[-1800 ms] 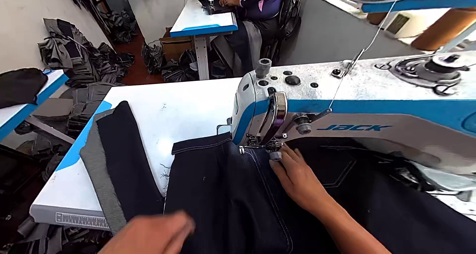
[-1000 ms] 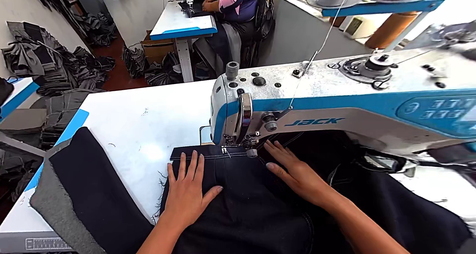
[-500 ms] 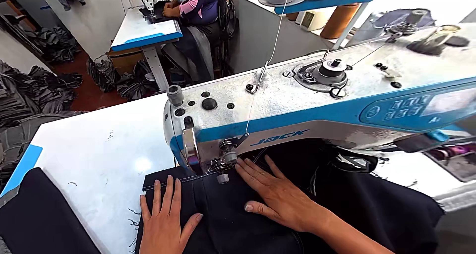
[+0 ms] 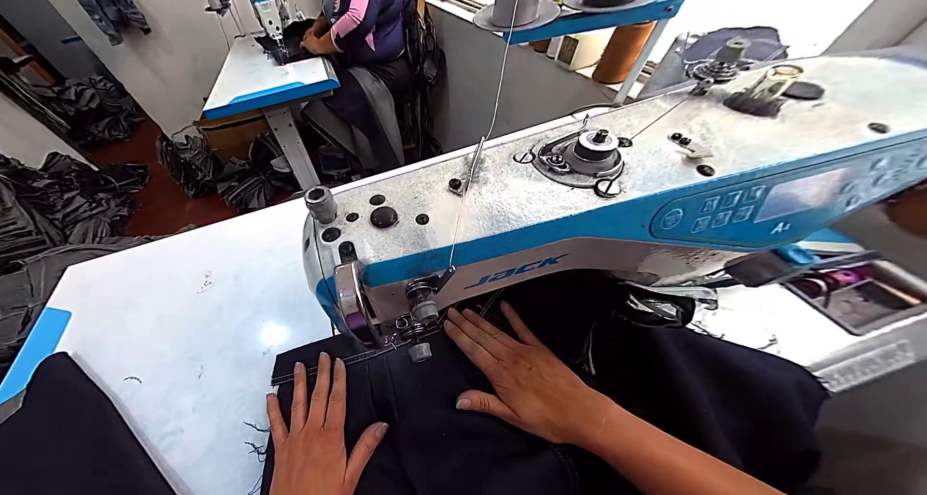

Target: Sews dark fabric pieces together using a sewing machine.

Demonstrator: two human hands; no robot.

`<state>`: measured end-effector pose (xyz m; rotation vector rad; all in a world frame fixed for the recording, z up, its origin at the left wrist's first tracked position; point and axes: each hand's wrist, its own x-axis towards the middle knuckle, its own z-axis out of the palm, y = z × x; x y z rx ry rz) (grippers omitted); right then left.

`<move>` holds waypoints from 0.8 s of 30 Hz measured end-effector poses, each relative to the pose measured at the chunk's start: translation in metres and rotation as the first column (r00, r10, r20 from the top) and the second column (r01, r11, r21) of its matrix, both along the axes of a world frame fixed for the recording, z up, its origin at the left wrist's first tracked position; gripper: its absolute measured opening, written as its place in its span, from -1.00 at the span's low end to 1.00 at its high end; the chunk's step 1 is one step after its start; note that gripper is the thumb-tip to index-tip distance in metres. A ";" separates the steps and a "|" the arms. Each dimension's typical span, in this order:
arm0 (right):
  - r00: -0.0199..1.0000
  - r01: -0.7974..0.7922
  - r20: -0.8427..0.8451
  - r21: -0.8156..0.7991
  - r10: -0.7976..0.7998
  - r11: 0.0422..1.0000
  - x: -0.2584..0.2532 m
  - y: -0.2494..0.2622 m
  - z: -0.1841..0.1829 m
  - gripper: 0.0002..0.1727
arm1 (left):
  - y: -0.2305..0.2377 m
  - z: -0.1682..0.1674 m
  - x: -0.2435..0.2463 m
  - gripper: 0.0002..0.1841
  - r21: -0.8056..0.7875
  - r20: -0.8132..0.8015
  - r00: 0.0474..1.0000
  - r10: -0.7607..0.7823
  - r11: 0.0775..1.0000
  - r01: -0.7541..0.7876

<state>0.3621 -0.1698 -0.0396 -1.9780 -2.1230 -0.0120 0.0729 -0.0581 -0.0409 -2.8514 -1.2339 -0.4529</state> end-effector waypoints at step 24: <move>0.892 -0.098 -0.390 0.329 0.229 0.939 0.012 -0.100 0.050 -0.72 | -0.015 0.046 0.033 -0.41 -0.027 0.164 0.878 -0.449 0.888 0.459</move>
